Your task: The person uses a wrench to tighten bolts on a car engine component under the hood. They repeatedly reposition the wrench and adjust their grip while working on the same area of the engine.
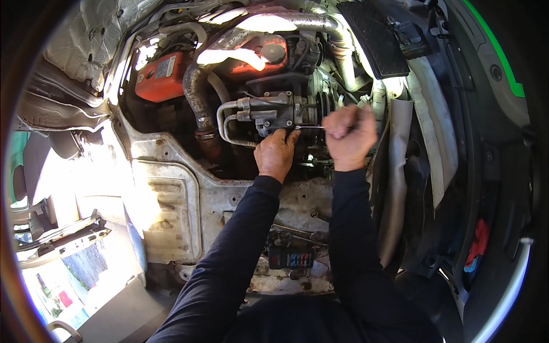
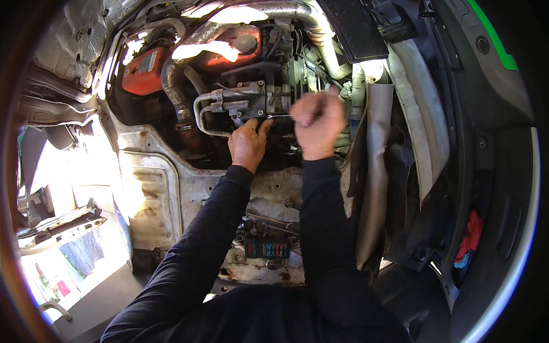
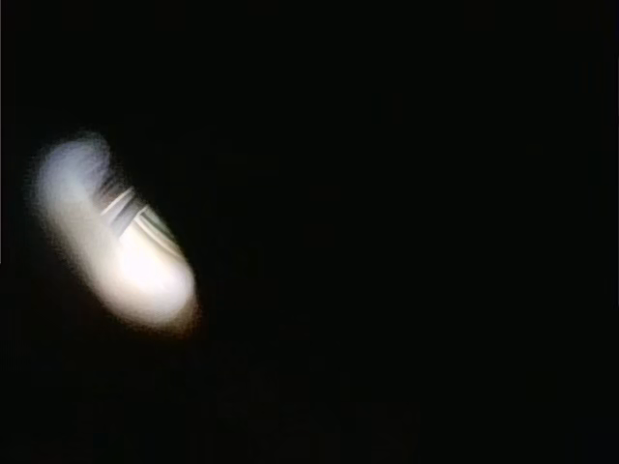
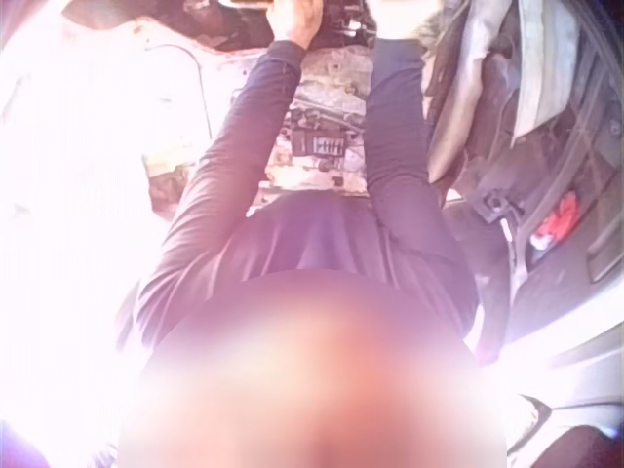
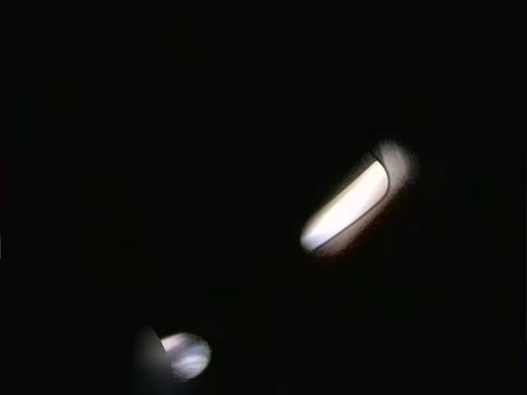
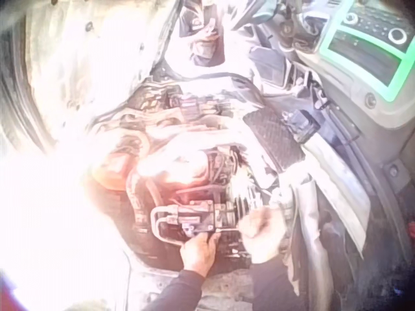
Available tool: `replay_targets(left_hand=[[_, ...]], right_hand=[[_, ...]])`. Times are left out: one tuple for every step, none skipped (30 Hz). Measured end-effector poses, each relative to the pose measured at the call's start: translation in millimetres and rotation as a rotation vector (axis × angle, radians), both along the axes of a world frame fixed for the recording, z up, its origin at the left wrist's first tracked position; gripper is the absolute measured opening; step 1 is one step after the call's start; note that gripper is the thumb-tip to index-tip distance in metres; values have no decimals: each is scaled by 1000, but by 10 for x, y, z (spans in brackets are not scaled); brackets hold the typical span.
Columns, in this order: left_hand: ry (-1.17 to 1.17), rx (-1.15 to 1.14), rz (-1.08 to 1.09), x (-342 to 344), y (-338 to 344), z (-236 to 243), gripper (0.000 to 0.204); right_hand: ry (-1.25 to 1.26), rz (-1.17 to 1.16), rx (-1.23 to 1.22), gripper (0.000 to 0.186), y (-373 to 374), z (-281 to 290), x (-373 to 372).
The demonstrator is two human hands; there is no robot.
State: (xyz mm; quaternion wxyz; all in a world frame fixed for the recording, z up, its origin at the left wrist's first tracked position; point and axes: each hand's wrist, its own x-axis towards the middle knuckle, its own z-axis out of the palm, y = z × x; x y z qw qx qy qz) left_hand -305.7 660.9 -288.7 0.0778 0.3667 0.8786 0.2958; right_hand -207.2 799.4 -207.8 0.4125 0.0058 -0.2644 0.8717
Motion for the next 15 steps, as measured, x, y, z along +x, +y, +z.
replay_targets(left_hand=[[-23,-18,-29,-9,-26,-54,45],[-7,5,-44,-16,-48,-126,45],[-27,-25,-52,1,-44,-215,48],[-43,-62,-27,6,-27,-309,50],[-55,-93,2,-1,-4,-393,53],[-69,-86,0,-35,16,-457,55],[-174,23,29,-62,16,-488,54],[-287,163,32,-72,-4,-489,52],[-403,301,33,-101,-19,-463,51],[-385,235,63,-88,-19,-414,50],[-233,230,4,-78,-32,-343,49],[102,76,-30,-11,-34,-257,48],[94,33,-41,8,-30,-165,44],[15,-15,-31,13,-7,-80,45],[-18,-11,-29,27,-2,-2,46]], right_hand=[[-393,-440,654,51,-184,36,-237],[-753,-350,983,51,-391,93,-432],[-1015,-197,1304,53,-648,124,-665],[-1147,-155,1548,55,-875,149,-878],[-1195,-83,1605,57,-1009,135,-936],[-1203,-101,1577,56,-1085,105,-959],[-1166,-260,1481,53,-1088,71,-902],[-1140,-406,1385,51,-1029,20,-766],[-1040,-460,1274,43,-864,-23,-570],[-969,-458,880,44,-755,-68,-386],[-839,-388,705,45,-504,-112,-192],[-639,-301,383,47,-291,-149,-23],[-360,-214,138,50,-76,-178,125],[-233,-175,-86,60,59,-220,201],[-205,-181,-212,64,168,-277,253]])
